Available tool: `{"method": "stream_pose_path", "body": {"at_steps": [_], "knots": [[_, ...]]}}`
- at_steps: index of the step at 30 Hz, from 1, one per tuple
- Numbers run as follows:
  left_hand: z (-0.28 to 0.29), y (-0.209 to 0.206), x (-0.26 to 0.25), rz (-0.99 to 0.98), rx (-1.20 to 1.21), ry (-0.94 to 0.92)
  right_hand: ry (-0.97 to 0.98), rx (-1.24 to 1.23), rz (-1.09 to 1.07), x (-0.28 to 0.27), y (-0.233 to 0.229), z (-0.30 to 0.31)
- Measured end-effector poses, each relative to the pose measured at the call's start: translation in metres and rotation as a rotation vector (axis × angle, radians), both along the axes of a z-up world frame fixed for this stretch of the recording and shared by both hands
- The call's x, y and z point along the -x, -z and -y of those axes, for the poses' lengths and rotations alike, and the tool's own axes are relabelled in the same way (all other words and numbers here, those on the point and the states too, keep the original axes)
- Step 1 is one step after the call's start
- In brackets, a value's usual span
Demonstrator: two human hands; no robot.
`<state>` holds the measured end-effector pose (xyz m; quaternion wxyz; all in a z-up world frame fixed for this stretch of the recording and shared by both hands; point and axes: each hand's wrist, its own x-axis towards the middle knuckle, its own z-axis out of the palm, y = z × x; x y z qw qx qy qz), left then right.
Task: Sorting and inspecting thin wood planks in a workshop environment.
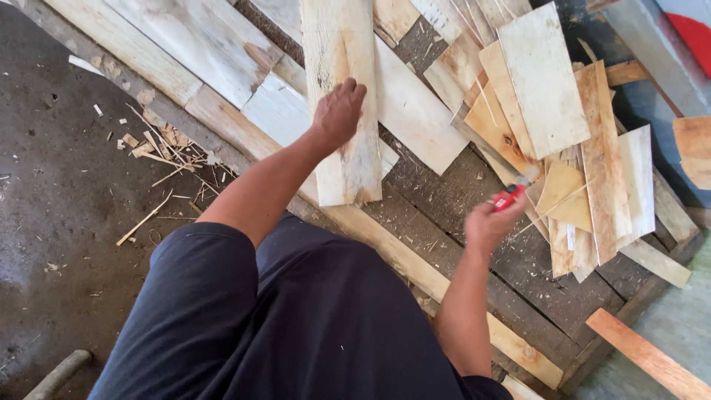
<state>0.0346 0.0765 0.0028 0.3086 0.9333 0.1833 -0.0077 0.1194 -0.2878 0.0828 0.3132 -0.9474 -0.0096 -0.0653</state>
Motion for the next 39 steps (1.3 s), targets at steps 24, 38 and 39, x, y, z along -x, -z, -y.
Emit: {"method": "stream_pose_path", "body": {"at_steps": [24, 38, 39], "knots": [[-0.117, 0.016, -0.115, -0.232, -0.174, 0.103, -0.844, 0.011, -0.094, -0.106, 0.072, -0.363], [-0.117, 0.016, -0.116, -0.260, -0.202, 0.127, -0.844, 0.069, -0.007, -0.116, 0.093, -0.380], [-0.115, 0.016, -0.115, -0.268, -0.201, 0.127, -0.838, 0.065, -0.024, -0.116, 0.093, -0.379]]}}
